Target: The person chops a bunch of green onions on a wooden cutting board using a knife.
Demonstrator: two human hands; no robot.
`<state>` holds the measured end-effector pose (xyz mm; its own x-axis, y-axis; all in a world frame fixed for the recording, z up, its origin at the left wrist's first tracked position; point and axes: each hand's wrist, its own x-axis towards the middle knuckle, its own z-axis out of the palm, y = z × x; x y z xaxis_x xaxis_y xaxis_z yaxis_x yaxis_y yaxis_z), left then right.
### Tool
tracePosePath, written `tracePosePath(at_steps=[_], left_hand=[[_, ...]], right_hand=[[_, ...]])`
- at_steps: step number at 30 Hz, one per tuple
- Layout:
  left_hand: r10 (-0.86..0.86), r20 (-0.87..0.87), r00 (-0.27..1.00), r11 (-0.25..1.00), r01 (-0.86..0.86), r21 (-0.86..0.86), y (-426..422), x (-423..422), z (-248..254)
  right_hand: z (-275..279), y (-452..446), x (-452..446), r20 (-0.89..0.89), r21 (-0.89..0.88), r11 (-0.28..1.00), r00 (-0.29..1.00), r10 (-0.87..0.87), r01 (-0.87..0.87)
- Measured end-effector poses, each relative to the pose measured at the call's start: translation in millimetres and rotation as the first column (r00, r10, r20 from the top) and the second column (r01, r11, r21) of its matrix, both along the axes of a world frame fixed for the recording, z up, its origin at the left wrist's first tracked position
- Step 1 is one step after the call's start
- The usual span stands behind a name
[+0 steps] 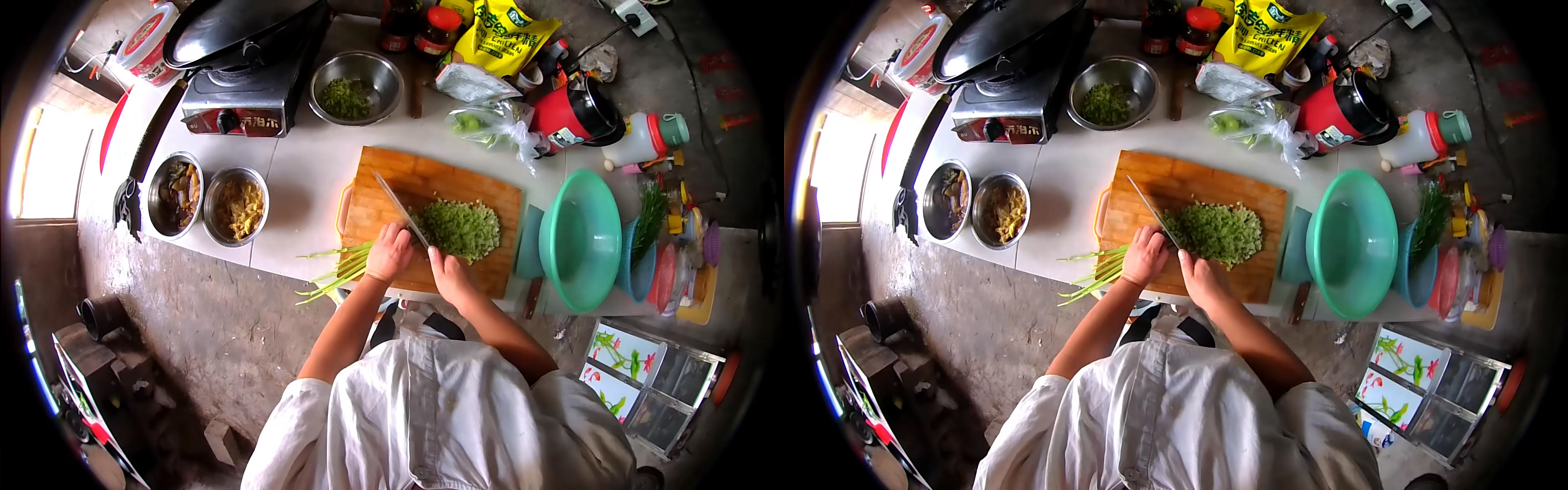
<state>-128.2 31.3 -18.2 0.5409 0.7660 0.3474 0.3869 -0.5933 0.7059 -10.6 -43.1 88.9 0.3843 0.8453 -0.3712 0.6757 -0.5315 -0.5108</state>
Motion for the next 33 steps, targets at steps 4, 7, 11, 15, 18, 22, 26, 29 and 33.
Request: tracePosePath(at_steps=[4,7,11,15,18,22,26,29,33], left_hand=[[0.008,-0.021,1.0,1.0,-0.008,0.007,-0.2,-0.6,0.6],[-0.006,-0.059,0.998,1.0,0.004,-0.028,-0.7,-0.8,2.6],[-0.028,-0.066,0.997,0.999,0.027,-0.017,-1.5,-3.6,0.9],[-0.049,-0.108,0.993,0.999,0.05,0.006,-1.6,-5.0,1.8],[-0.02,-0.262,0.965,0.984,0.066,0.168,-3.8,-11.8,16.9],[-0.006,-0.34,0.94,0.984,0.066,0.164,-8.1,-16.9,30.0],[-0.038,-0.345,0.938,0.985,0.093,0.144,-6.0,-24.7,24.8],[-0.077,-0.266,0.961,0.99,0.106,0.097,-4.0,-27.5,6.8],[-0.089,-0.211,0.973,0.987,0.114,0.111,-4.1,-25.5,0.9]], right_hand=[[16.7,-8.0,1.6,-0.008,-0.133,0.99,0.999,0.037,-0.038],[15.4,2.3,-3.2,0.008,-0.32,0.947,0.999,0.04,-0.036],[-10.9,-0.3,-14.6,0.111,-0.147,0.989,0.994,-0.001,0.018],[-4.2,1.1,-9.9,0.057,-0.137,0.99,0.998,-0.016,0.024],[-10.4,-1.3,-10.4,0.053,-0.104,0.994,0.998,-0.013,0.019],[-5.4,-1.9,-12.3,0.059,-0.108,0.994,0.998,0.001,0.006],[-11.9,-3.0,-9.4,0.05,-0.095,0.995,0.999,-0.003,0.008],[-10.0,-2.5,-9.2,0.053,-0.082,0.997,0.999,0.003,0.001],[-15.6,-5.6,-6.8,0.031,-0.069,0.998,0.999,0.01,-0.007]])
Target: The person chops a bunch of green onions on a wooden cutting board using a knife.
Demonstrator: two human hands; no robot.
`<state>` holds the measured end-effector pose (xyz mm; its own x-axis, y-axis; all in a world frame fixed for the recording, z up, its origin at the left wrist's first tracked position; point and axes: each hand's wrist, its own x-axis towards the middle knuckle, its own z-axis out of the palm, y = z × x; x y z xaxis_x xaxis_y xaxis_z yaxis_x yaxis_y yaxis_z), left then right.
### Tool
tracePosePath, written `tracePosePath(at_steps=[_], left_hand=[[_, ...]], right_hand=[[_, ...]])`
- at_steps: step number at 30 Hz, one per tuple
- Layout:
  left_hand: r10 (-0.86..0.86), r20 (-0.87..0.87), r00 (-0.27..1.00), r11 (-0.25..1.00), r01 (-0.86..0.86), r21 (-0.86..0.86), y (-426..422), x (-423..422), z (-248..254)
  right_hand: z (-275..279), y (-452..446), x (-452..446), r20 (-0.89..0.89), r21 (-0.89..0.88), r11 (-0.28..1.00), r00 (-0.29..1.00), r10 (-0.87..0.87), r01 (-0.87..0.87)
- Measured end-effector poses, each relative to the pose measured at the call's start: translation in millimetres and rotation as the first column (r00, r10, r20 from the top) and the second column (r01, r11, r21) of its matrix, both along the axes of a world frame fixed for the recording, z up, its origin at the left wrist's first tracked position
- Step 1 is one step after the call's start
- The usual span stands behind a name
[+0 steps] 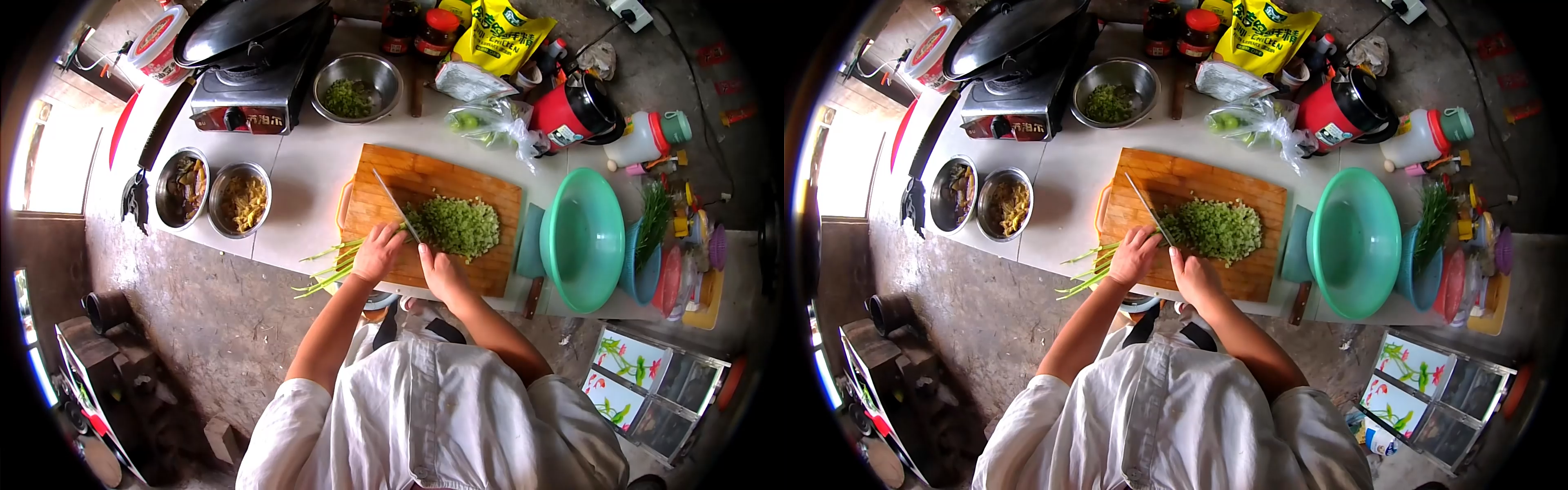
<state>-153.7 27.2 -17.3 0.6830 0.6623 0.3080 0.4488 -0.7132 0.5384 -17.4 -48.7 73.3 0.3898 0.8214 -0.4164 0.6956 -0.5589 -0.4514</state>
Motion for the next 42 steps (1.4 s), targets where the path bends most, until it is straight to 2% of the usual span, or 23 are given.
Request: tracePosePath(at_steps=[3,7,9,13,16,18,20,25,28,33,35,42], left_hand=[[-0.005,0.042,0.999,1.0,0.004,0.019,-0.1,0.0,-0.6],[-0.021,0.024,0.999,1.0,0.021,0.01,1.8,-0.8,-5.9],[-0.012,0.042,0.999,1.0,0.011,0.016,1.2,-0.4,-7.3],[-0.025,0.055,0.998,0.999,0.024,0.021,3.3,-2.2,-7.7],[-0.012,0.087,0.996,1.0,0.011,0.014,0.9,-1.3,-9.2],[-0.009,0.08,0.997,1.0,0.01,-0.015,2.7,-0.9,-10.9],[-0.034,0.076,0.997,0.999,0.033,0.007,3.6,-1.5,-11.5],[0.076,0.085,0.994,0.995,-0.07,-0.071,-1.2,-1.4,-6.7],[0.045,0.062,0.997,0.999,-0.045,-0.011,0.2,-1.2,-11.8],[0.059,0.142,0.988,0.997,-0.052,-0.054,0.2,-0.7,-10.2],[0.064,0.159,0.985,0.997,-0.057,-0.05,1.6,-0.7,-8.6],[0.048,0.179,0.983,0.997,-0.036,-0.068,2.0,-1.6,-8.9]], right_hand=[[2.2,0.3,2.1,-0.032,0.035,0.999,0.999,0.006,-0.005],[37.3,-1.0,-2.1,-0.022,0.063,0.998,1.0,0.011,-0.009],[50.9,-2.2,-1.5,-0.013,-0.116,0.991,0.998,0.063,-0.064],[36.9,-2.9,-3.4,0.015,-0.064,0.992,0.994,0.106,-0.105],[21.8,7.4,-11.4,0.039,-0.151,0.986,0.996,0.08,-0.073],[12.1,12.6,-17.7,0.12,-0.118,0.991,0.989,0.083,-0.069],[9.5,10.7,-18.1,0.129,-0.08,0.994,0.988,0.079,-0.069],[4.4,8.9,-13.3,0.076,-0.03,0.999,0.996,0.037,-0.035],[-1.3,7.2,-5.8,0.025,0.02,1.0,1.0,-0.004,0.003],[26.8,-2.3,-6.9,-0.006,0.006,1.0,1.0,0.005,-0.005],[50.4,1.4,-15.3,0.058,-0.138,0.985,0.992,0.109,-0.101],[7.1,7.8,-22.5,0.07,-0.073,0.995,0.995,0.075,-0.07]])
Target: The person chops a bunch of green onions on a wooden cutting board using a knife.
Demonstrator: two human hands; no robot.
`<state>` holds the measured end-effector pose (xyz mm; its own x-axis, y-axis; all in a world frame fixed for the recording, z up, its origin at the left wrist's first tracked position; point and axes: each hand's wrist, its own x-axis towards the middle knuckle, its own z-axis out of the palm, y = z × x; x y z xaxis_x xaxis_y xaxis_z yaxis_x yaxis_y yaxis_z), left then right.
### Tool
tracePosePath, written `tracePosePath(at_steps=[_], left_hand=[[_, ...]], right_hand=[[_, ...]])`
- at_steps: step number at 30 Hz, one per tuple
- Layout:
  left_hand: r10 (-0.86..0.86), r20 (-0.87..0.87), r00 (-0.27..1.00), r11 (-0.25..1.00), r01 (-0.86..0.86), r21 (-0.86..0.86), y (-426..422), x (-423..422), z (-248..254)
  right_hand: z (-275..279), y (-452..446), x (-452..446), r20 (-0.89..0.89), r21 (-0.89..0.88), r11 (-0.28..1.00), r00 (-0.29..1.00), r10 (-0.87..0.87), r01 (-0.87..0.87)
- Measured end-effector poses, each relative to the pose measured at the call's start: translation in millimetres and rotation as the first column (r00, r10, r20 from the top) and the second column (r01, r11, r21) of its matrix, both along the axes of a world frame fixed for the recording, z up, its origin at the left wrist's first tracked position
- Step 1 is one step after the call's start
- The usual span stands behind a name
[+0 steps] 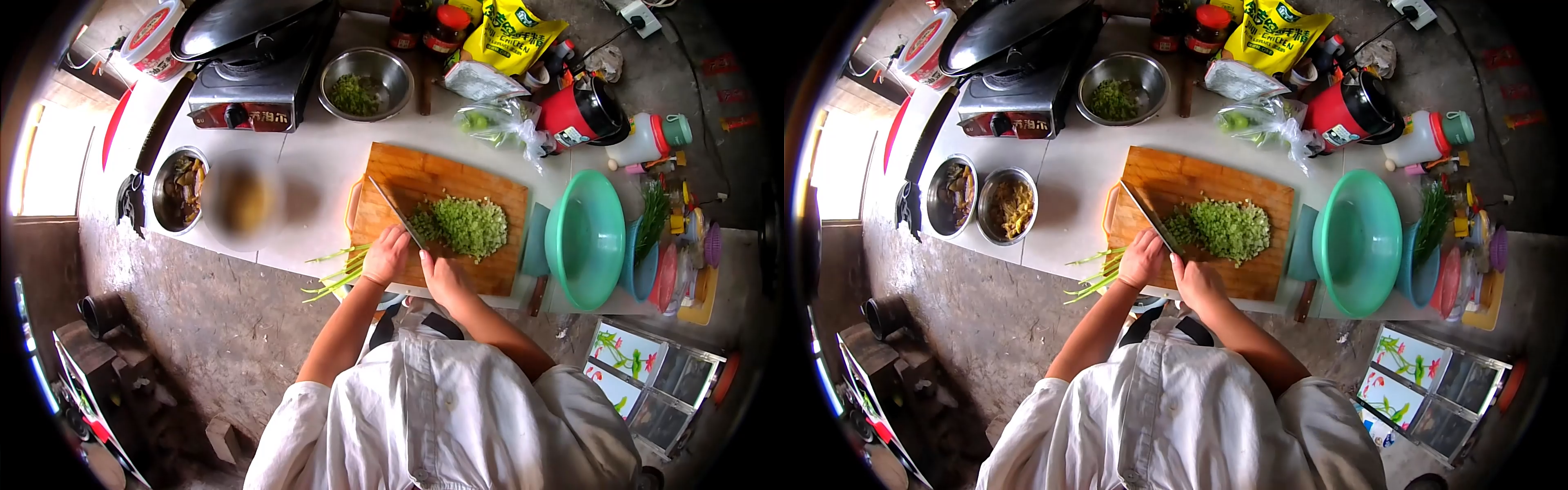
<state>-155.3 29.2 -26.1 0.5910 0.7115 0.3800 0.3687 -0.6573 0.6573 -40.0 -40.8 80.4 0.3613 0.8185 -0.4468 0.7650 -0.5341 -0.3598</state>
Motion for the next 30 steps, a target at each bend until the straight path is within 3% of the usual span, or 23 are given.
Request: tracePosePath(at_steps=[6,8,11,14,23,26,30], left_hand=[[0.025,0.027,0.999,1.0,-0.025,-0.004,0.5,-0.5,6.3],[0.022,0.02,1.0,1.0,-0.021,-0.009,-0.7,-1.9,6.6],[0.015,-0.003,1.0,1.0,-0.015,-0.014,0.6,-0.9,4.7],[0.002,-0.009,1.0,1.0,-0.002,-0.001,-0.4,-2.4,2.3],[0.034,0.011,0.999,0.999,-0.034,-0.029,0.3,-2.3,5.2],[0.02,-0.023,1.0,0.998,-0.021,-0.058,-0.7,-1.7,4.2],[0.004,-0.021,1.0,0.999,-0.005,-0.036,-0.2,-3.6,1.7]], right_hand=[[0.4,-5.2,17.1,-0.1,-0.004,0.997,0.992,-0.077,0.077],[10.7,-7.5,17.0,-0.083,-0.101,0.993,0.994,-0.065,0.057],[23.9,-6.4,5.9,-0.017,0.032,0.999,0.999,0.028,-0.028],[0.5,2.5,1.4,0.017,-0.048,0.999,1.0,0.002,-0.001],[21.5,-5.1,9.6,-0.106,0.026,0.999,0.994,-0.03,0.033],[21.6,-0.3,3.2,-0.047,-0.071,0.997,0.999,-0.003,0.0],[0.2,4.7,-6.5,0.008,-0.04,0.999,1.0,-0.006,0.006]])
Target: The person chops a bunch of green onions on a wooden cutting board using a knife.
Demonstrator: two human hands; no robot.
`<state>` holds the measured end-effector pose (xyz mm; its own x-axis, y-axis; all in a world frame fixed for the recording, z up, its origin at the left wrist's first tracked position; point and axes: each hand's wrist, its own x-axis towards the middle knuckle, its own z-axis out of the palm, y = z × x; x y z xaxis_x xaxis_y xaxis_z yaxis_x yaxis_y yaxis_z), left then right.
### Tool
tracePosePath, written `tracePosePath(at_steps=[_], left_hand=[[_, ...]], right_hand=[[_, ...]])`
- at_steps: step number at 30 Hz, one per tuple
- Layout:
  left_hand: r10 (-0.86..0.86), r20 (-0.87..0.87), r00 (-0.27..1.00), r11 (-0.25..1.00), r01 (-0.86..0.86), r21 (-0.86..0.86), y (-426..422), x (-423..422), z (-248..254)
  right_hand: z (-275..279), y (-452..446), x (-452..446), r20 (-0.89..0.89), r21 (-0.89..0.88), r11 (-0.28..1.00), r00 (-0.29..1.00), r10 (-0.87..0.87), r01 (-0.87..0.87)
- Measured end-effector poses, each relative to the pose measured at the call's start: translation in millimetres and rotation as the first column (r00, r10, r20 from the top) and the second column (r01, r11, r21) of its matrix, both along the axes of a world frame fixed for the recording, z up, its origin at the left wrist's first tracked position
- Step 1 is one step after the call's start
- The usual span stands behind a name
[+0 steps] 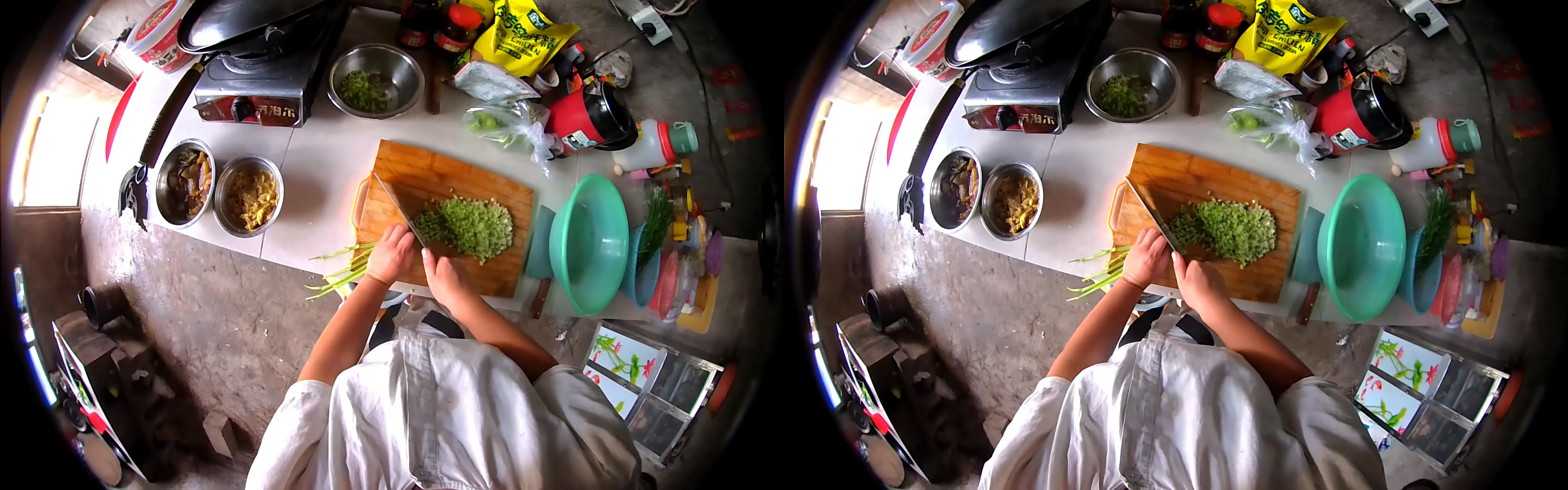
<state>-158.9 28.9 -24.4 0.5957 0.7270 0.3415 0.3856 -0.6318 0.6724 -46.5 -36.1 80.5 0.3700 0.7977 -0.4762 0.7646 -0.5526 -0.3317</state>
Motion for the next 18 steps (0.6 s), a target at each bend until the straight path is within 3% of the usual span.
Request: tracePosePath(at_steps=[4,6,8,11,14,18], left_hand=[[-0.001,0.014,1.0,0.999,0.0,0.046,3.0,2.6,12.2],[-0.015,-0.052,0.999,0.999,0.018,0.044,1.0,-5.2,28.3],[-0.007,-0.138,0.99,0.988,0.028,0.152,1.7,-7.7,37.2],[-0.109,-0.128,0.986,0.981,0.127,0.143,3.9,-8.3,9.9],[-0.112,-0.155,0.982,0.975,0.139,0.174,2.3,-4.7,4.3],[-0.111,-0.115,0.987,0.989,0.121,0.088,1.4,15.3,4.8]], right_hand=[[-2.0,-1.8,3.7,-0.011,0.07,0.998,1.0,0.004,-0.003],[-4.9,-2.4,4.5,-0.013,0.075,0.997,1.0,0.007,-0.006],[-7.1,-2.2,7.3,-0.04,0.075,0.997,0.999,-0.005,0.008],[-10.5,-2.5,18.0,-0.123,0.106,0.993,0.992,-0.042,0.056],[-9.6,-2.6,35.6,-0.213,0.128,0.987,0.975,-0.067,0.095],[-3.4,-9.0,60.4,-0.267,0.055,0.992,0.959,-0.092,0.111]])
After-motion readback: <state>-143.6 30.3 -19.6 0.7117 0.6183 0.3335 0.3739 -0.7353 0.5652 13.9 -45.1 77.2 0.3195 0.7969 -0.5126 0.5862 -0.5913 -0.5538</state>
